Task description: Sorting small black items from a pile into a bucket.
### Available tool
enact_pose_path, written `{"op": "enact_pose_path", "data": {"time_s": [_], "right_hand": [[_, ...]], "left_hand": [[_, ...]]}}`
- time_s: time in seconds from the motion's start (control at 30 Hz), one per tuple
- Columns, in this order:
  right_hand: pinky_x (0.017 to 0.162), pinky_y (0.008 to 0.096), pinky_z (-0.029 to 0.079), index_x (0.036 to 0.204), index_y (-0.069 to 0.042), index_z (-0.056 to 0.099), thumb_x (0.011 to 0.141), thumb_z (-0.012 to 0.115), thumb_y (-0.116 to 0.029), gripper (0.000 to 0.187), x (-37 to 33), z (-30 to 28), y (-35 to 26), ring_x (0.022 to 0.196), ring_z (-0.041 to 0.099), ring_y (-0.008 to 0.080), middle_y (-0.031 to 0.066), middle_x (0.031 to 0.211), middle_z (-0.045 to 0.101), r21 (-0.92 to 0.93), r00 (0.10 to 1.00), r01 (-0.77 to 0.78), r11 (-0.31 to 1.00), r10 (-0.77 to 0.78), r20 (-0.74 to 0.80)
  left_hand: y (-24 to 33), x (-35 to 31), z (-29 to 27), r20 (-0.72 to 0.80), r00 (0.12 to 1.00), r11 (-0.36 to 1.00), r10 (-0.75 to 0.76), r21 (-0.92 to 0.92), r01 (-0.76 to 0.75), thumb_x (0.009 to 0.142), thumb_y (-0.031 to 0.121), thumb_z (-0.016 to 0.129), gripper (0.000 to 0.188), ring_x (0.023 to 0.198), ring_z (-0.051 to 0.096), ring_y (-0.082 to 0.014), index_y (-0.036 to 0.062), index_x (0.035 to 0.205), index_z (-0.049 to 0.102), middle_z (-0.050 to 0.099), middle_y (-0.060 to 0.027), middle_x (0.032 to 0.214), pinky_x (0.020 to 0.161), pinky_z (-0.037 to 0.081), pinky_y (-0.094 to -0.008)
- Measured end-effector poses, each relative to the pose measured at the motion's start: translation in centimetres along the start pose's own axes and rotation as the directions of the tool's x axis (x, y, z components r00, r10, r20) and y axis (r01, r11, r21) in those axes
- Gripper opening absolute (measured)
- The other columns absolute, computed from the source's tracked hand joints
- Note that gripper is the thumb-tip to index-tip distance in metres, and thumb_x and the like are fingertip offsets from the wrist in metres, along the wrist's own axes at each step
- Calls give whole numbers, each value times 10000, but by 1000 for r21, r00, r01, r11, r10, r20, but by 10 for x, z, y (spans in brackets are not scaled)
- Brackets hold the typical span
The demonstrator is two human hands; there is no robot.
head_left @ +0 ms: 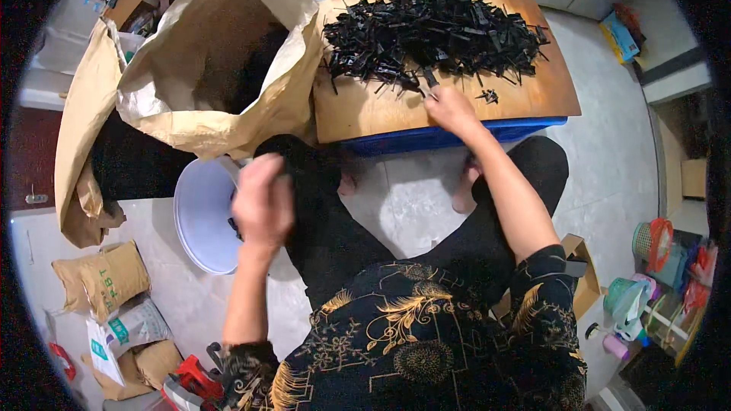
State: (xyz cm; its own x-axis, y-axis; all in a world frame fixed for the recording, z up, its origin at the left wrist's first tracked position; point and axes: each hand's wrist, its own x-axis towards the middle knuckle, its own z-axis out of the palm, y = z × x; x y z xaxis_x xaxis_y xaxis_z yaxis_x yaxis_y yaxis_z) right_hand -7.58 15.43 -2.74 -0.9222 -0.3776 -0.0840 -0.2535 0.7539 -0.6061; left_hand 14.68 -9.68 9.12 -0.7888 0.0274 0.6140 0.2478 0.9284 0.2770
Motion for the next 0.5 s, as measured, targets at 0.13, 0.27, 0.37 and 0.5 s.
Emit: {"op": "enact_pose_path", "data": {"time_s": [0.13, 0.27, 0.37, 0.5], "right_hand": [[389, 289, 339, 680, -45, 542, 819, 549, -273, 267, -2, -16, 2, 413, 447, 142, 31, 514, 485, 414, 973, -162, 896, 74, 220], [348, 215, 205, 645, -117, 462, 861, 534, -264, 271, -22, -40, -22, 378, 292, 36, -69, 482, 359, 690, 898, -379, 616, 65, 436], [353, 202, 175, 651, -138, 445, 871, 527, -243, 257, -23, -43, -22, 375, 252, 26, -84, 480, 335, 725, 885, -402, 560, 34, 464], [356, 199, 173, 670, -140, 457, 882, 524, -253, 250, -22, -46, -23, 378, 251, 25, -90, 480, 328, 757, 875, -426, 496, 13, 484]], "left_hand": [[32, 55, 80, 174, 984, 977, 25, -214, 13, 698, 5, 633, 613, 914, 565, -304, 66, 1250, 373, 458, -183, 1162, 702, 494, -351], [36, 96, 142, 454, 882, 907, -123, -309, 285, 687, 76, 668, 772, 984, 503, -374, 65, 1325, 234, 430, -192, 1152, 810, 444, -408], [37, 100, 165, 492, 869, 908, -47, -341, 243, 684, 95, 681, 743, 1003, 495, -355, 47, 1302, 271, 451, -192, 1144, 828, 431, -408], [34, 97, 181, 449, 892, 895, -48, -377, 238, 694, 90, 671, 624, 980, 521, -351, 47, 1236, 365, 513, -189, 1110, 804, 442, -396]]}}
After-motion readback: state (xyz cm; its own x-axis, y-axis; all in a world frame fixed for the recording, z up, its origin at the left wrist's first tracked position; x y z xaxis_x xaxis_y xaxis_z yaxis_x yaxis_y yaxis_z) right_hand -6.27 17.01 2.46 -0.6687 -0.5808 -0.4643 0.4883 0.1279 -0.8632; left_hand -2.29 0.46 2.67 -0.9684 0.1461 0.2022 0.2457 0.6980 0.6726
